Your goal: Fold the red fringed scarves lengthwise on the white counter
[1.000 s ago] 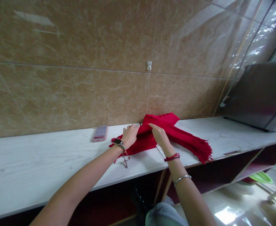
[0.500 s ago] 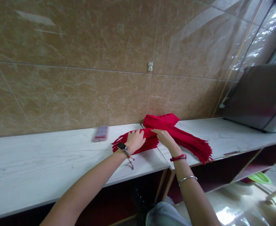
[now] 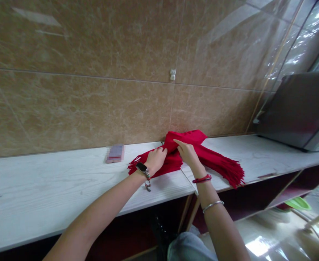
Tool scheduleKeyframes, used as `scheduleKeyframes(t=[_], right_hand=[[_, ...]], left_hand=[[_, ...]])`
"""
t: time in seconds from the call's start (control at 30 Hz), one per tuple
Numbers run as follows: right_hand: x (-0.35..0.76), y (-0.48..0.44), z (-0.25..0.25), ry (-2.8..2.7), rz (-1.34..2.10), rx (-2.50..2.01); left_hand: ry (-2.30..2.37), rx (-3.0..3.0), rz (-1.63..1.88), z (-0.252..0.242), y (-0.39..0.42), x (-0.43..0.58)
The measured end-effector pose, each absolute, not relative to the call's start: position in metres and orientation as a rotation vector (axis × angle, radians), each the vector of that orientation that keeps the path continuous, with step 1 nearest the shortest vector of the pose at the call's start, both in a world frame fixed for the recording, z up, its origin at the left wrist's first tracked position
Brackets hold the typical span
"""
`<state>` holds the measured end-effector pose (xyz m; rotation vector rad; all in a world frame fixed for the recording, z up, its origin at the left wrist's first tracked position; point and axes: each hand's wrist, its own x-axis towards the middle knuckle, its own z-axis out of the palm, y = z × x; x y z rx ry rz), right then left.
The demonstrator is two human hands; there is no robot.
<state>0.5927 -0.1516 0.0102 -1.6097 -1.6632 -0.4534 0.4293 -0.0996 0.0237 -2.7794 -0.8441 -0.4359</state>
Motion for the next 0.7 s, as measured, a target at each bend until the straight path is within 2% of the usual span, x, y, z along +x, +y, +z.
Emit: scheduleKeyframes(t=[0.13, 0.27, 0.47, 0.57, 0.7], right_hand=[[0.593, -0.147, 0.012, -1.619, -0.46, -1.54], [0.6, -0.145, -0.007, -1.727, -0.4, -1.506], [0.609, -0.148, -0.039, -1.902, -0.261, -1.619], [0.61, -0.145, -0.036, -1.896, -0.266, -1.608], [0.603, -0.136, -0.022, -1.792, -0.324, -1.54]], left_hand=[[-1.021, -2.765, -0.497, 0.021, -0.1, 0.414], [-1.172, -2.733, -0.514, 0.013, -0.098, 0.392], [-1.147, -2.801, -0.31, -0.006, -0.093, 0.382], [-1.187, -2.801, -0.274, -0.005, -0.091, 0.384], [-1.079, -2.737, -0.395, 0.004, -0.088, 0.382]])
